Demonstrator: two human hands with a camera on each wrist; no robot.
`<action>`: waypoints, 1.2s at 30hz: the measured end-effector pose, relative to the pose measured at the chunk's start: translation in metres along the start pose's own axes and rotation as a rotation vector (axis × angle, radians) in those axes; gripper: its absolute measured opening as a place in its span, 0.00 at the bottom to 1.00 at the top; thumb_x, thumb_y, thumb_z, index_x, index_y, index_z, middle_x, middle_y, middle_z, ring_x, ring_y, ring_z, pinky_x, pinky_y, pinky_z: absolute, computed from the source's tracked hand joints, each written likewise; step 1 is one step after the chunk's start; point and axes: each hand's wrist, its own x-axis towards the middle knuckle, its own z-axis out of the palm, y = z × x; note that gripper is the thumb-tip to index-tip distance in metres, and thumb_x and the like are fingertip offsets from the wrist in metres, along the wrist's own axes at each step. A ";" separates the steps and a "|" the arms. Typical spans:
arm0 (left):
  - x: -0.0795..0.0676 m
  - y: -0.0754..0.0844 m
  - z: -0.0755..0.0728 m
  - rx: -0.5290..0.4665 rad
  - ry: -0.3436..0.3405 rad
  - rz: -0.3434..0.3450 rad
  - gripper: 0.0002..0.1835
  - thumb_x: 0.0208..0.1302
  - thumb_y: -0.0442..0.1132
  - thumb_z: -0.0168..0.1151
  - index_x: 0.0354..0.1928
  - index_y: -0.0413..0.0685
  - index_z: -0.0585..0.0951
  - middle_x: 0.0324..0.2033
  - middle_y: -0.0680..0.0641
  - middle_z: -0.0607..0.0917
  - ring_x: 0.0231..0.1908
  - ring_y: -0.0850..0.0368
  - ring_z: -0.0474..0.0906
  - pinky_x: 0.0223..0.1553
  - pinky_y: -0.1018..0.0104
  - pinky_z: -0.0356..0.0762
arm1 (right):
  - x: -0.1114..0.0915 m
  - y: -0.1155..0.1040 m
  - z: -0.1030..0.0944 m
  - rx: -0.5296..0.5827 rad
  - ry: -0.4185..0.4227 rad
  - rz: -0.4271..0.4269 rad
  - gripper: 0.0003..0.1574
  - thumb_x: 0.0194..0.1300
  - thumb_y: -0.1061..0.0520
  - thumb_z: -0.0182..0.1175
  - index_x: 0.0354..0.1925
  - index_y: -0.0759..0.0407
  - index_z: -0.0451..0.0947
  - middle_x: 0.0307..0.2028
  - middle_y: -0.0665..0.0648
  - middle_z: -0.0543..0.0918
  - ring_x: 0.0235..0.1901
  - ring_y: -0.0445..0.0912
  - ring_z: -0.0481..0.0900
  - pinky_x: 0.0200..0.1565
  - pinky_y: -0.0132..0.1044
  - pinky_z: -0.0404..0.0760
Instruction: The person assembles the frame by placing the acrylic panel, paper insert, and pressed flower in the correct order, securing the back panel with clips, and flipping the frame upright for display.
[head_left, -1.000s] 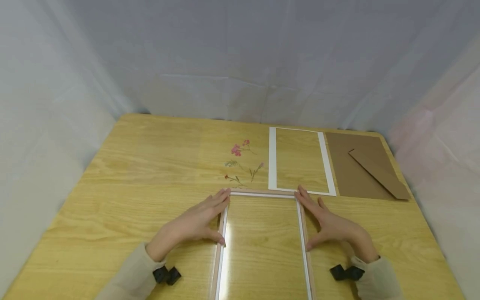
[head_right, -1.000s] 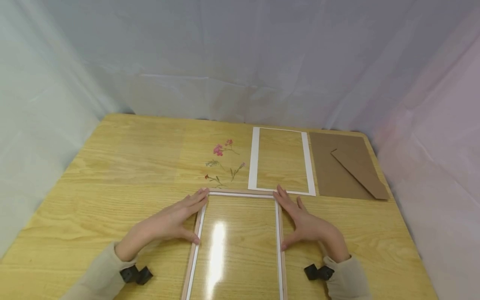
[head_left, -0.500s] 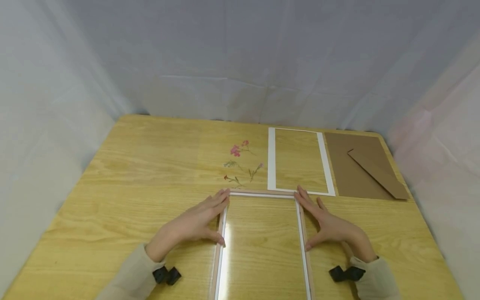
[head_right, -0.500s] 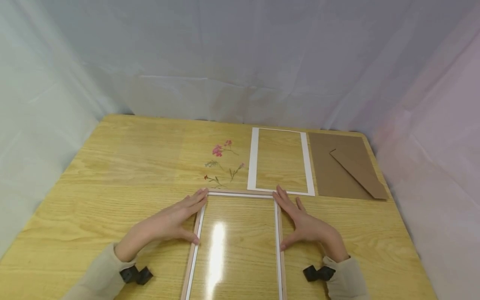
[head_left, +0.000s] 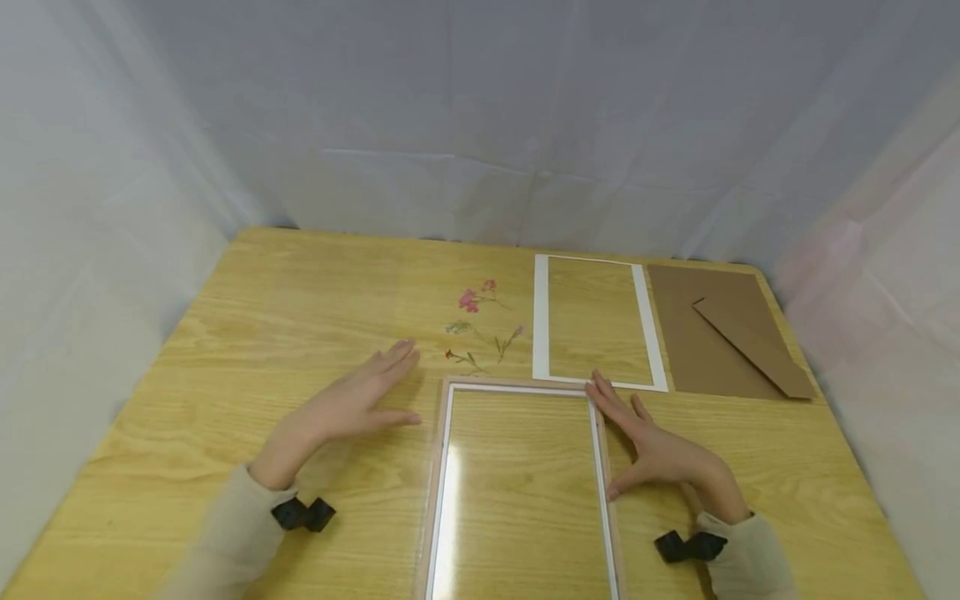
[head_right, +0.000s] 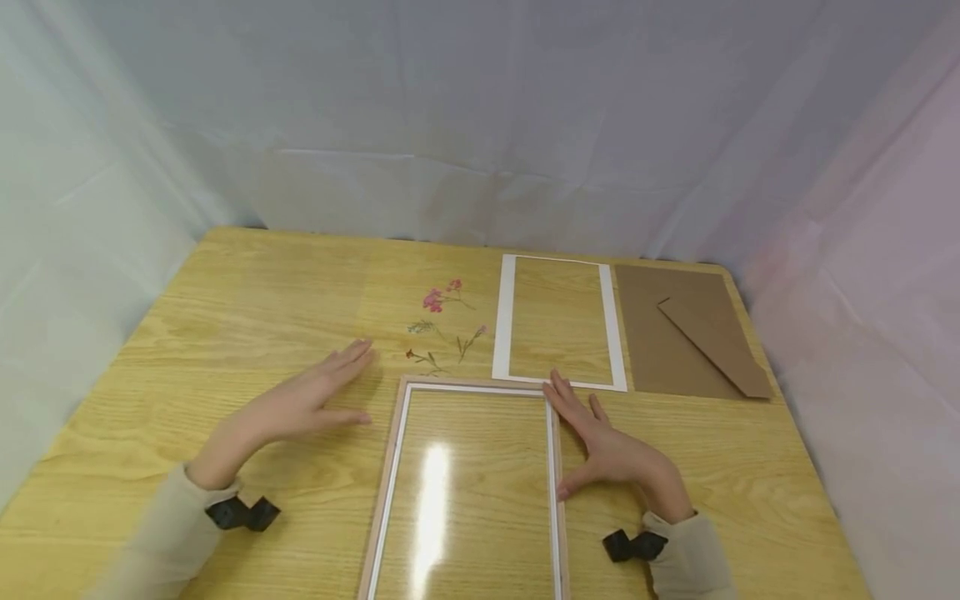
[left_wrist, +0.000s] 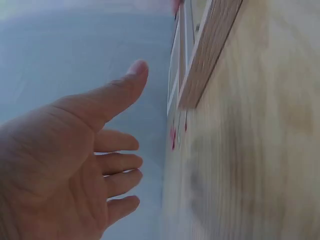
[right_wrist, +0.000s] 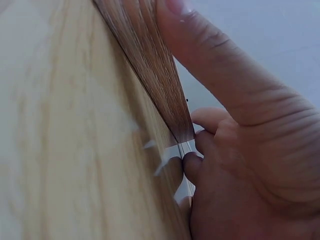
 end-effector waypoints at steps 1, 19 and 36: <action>-0.001 -0.007 -0.004 0.003 0.015 -0.020 0.47 0.66 0.52 0.65 0.73 0.29 0.55 0.74 0.31 0.50 0.74 0.35 0.47 0.71 0.39 0.46 | 0.000 0.000 0.000 0.000 -0.002 -0.004 0.84 0.45 0.49 0.80 0.78 0.60 0.29 0.76 0.63 0.20 0.74 0.61 0.21 0.65 0.66 0.16; -0.007 -0.128 -0.058 -0.047 0.315 -0.493 0.38 0.74 0.52 0.54 0.69 0.25 0.61 0.67 0.21 0.59 0.65 0.23 0.57 0.62 0.28 0.57 | 0.001 0.001 0.000 0.007 -0.004 -0.017 0.84 0.44 0.49 0.80 0.78 0.60 0.29 0.76 0.64 0.20 0.74 0.63 0.21 0.64 0.67 0.16; -0.004 -0.178 -0.068 0.000 0.333 -0.823 0.46 0.56 0.63 0.69 0.47 0.19 0.68 0.52 0.11 0.60 0.58 0.09 0.49 0.59 0.23 0.49 | 0.000 0.003 0.000 0.007 -0.005 -0.009 0.84 0.46 0.49 0.80 0.78 0.59 0.29 0.76 0.63 0.20 0.75 0.59 0.21 0.65 0.65 0.16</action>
